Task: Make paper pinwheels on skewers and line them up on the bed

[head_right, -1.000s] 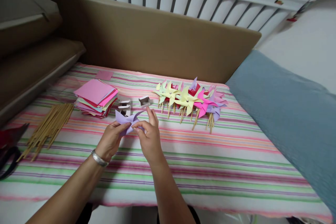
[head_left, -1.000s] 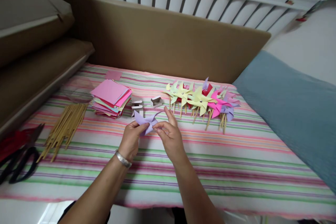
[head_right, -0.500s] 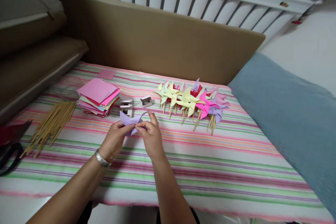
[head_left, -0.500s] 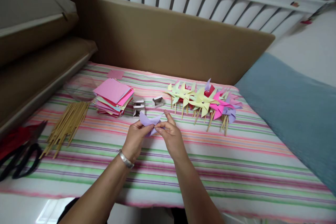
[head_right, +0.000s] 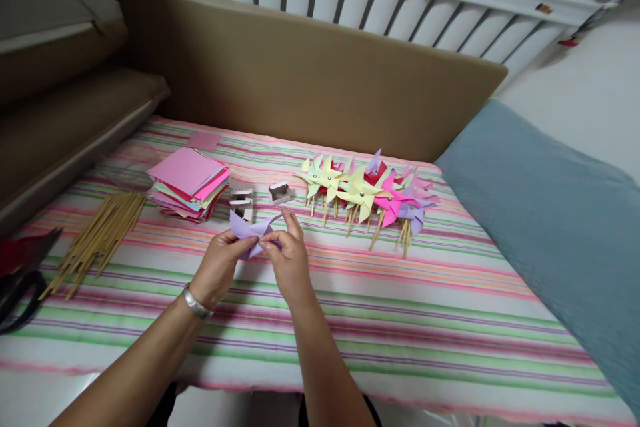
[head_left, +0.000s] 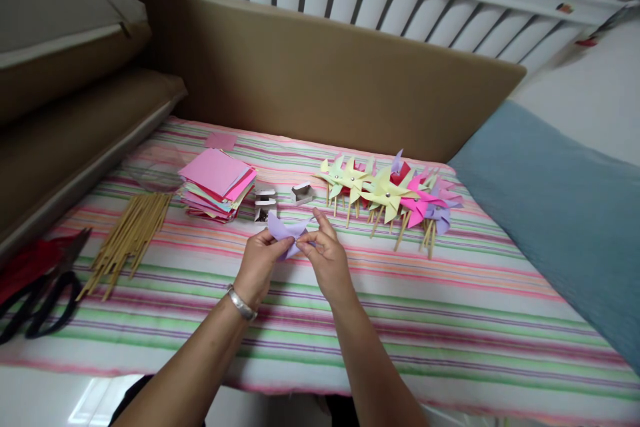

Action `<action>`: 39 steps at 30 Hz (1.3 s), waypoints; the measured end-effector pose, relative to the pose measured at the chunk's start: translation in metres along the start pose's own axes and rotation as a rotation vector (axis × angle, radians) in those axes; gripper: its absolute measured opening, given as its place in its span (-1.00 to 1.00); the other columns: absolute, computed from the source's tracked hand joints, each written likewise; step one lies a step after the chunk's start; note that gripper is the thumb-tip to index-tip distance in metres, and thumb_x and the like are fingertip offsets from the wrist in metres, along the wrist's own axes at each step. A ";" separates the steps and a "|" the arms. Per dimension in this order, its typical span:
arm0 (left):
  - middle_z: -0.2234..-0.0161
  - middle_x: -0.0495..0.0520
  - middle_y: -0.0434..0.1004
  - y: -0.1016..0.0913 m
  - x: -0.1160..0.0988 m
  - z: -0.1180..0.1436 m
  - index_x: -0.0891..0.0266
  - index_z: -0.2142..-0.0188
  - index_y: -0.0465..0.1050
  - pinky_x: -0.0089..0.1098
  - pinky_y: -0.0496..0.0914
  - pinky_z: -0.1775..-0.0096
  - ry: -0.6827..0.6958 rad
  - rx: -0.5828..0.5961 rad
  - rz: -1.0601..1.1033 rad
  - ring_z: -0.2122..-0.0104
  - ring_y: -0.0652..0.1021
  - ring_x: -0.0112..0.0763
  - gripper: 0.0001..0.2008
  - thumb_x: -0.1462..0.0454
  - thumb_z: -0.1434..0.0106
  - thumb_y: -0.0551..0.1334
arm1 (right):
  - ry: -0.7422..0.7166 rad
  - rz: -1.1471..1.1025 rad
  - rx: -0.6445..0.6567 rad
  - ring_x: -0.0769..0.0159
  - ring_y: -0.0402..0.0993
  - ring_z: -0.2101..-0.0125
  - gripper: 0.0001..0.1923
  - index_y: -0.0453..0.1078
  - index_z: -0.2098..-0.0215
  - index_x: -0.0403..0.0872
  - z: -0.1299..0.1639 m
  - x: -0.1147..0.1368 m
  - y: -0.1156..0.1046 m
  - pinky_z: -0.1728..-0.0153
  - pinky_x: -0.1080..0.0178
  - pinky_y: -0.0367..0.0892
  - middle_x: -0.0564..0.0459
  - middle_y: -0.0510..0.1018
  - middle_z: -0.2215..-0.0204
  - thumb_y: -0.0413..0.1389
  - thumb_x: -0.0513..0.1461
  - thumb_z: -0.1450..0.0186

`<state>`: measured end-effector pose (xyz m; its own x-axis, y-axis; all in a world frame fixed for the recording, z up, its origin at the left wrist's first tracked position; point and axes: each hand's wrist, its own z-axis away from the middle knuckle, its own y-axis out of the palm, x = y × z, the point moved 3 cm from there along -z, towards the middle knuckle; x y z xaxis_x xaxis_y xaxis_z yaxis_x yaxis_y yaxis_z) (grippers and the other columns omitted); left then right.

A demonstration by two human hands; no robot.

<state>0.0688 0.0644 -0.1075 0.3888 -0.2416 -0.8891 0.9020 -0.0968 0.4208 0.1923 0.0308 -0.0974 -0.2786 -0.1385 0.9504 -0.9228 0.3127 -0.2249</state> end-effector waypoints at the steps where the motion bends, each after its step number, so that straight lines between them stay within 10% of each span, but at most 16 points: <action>1: 0.51 -0.01 0.58 0.000 0.000 0.000 0.26 0.43 0.58 -0.46 0.29 0.39 -0.004 0.000 0.000 0.52 0.45 -0.48 -0.84 0.29 0.08 0.37 | 0.007 -0.003 0.009 0.13 -0.04 -0.25 -0.93 0.45 0.47 -0.02 0.000 0.000 0.000 -0.16 0.03 -0.01 0.02 0.11 -0.25 0.13 -0.24 -0.14; 22: 0.59 -0.02 0.50 0.003 -0.004 0.000 0.29 0.47 0.57 -0.47 0.22 0.48 -0.003 0.044 -0.063 0.57 0.37 -0.50 -0.85 0.30 0.13 0.37 | 0.161 -0.071 -0.001 0.12 0.08 -0.20 -0.94 0.47 0.50 -0.04 -0.002 -0.004 -0.004 -0.15 0.08 -0.03 -0.04 0.30 -0.14 0.17 -0.21 -0.06; 28: 0.59 -0.04 0.48 0.002 -0.005 0.000 0.28 0.47 0.57 -0.47 0.21 0.47 0.019 0.086 -0.116 0.56 0.36 -0.50 -0.86 0.30 0.10 0.36 | 0.189 -0.240 0.044 0.21 0.42 0.18 -0.89 0.43 0.48 -0.06 0.000 -0.008 -0.001 0.12 0.17 0.26 0.01 0.53 0.25 0.17 -0.18 -0.08; 39: 0.58 -0.01 0.49 0.004 0.000 0.002 0.31 0.51 0.55 -0.44 0.25 0.44 -0.007 0.069 -0.083 0.56 0.40 -0.47 -0.86 0.30 0.14 0.38 | 0.249 -0.329 -0.055 0.37 0.35 0.50 -0.90 0.43 0.54 -0.06 0.002 -0.008 -0.001 0.38 0.29 0.24 0.16 0.48 0.57 0.25 -0.21 0.00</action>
<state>0.0725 0.0623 -0.1054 0.3120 -0.2366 -0.9201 0.9158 -0.1828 0.3575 0.1950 0.0294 -0.1047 0.1075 -0.0099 0.9942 -0.9346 0.3401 0.1044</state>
